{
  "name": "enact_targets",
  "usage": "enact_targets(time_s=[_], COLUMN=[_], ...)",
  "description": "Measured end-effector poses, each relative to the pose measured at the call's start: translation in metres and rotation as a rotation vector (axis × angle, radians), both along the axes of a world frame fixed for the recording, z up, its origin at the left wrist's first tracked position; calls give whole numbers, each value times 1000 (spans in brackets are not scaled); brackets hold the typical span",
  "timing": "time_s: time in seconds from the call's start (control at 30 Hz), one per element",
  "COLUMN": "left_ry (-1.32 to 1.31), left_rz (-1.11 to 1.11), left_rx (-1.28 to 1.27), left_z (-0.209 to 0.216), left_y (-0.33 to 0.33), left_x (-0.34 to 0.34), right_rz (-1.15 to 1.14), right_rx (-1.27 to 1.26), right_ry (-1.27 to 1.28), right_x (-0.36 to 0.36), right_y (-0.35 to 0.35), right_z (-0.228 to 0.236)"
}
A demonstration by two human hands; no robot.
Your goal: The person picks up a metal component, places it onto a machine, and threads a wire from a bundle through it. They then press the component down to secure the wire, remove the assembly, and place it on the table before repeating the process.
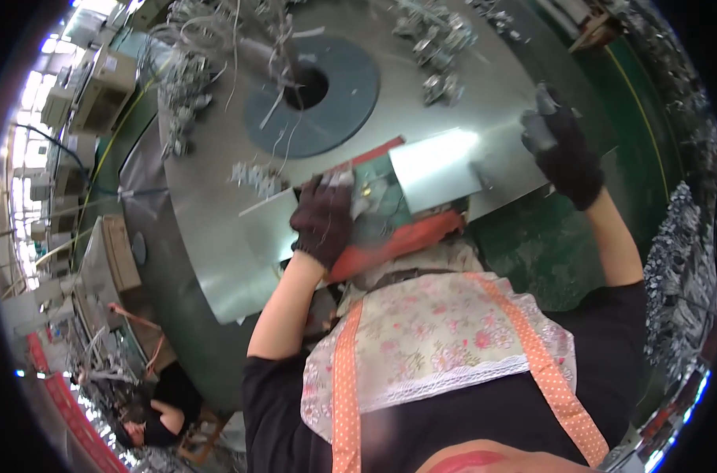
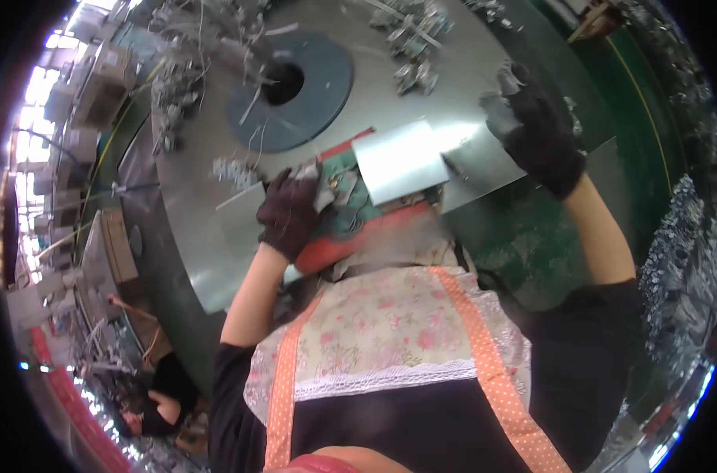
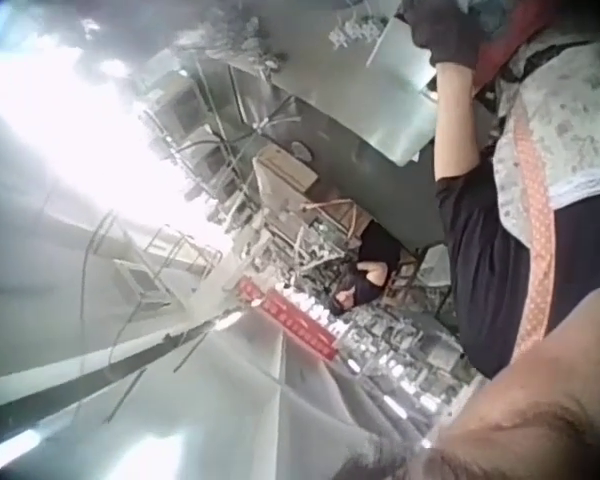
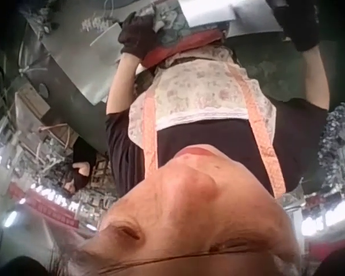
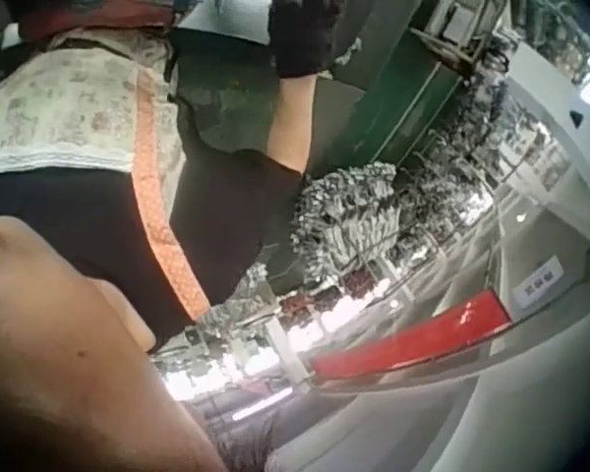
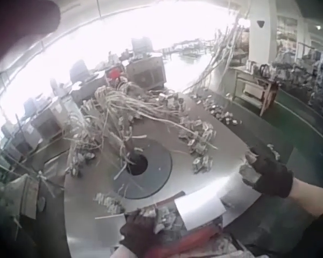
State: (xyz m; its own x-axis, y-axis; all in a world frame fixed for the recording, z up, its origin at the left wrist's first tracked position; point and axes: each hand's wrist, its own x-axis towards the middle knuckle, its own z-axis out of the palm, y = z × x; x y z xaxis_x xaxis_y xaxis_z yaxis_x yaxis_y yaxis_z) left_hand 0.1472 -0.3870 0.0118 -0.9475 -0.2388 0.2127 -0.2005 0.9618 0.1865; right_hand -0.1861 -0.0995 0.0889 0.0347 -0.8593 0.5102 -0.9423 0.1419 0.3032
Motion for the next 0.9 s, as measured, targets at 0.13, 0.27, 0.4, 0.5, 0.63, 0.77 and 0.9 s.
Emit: enact_targets(time_s=[0.13, 0.27, 0.4, 0.5, 0.63, 0.77, 0.9], left_ry=[-55, -84, -83, -98, -82, -52, -74], left_rz=[25, 37, 50, 58, 50, 29, 25], left_rx=[20, 42, 28, 23, 14, -26, 53], left_z=[3, 5, 2, 6, 1, -2, 12], left_y=[1, 3, 5, 5, 3, 1, 9], left_x=[-3, -4, -4, 0, -1, 3, -8], right_rz=[-5, 195, 276, 338, 828, 683, 730], right_rx=[-112, -165, -208, 0, -86, 1, -56], right_ry=[-1027, -2178, -2092, -2043, -2054, -2101, -2486], right_x=[62, 70, 94, 98, 102, 112, 117], right_y=[-11, -37, -45, -47, -56, -75, -112], right_z=[38, 43, 37, 52, 52, 49, -5])
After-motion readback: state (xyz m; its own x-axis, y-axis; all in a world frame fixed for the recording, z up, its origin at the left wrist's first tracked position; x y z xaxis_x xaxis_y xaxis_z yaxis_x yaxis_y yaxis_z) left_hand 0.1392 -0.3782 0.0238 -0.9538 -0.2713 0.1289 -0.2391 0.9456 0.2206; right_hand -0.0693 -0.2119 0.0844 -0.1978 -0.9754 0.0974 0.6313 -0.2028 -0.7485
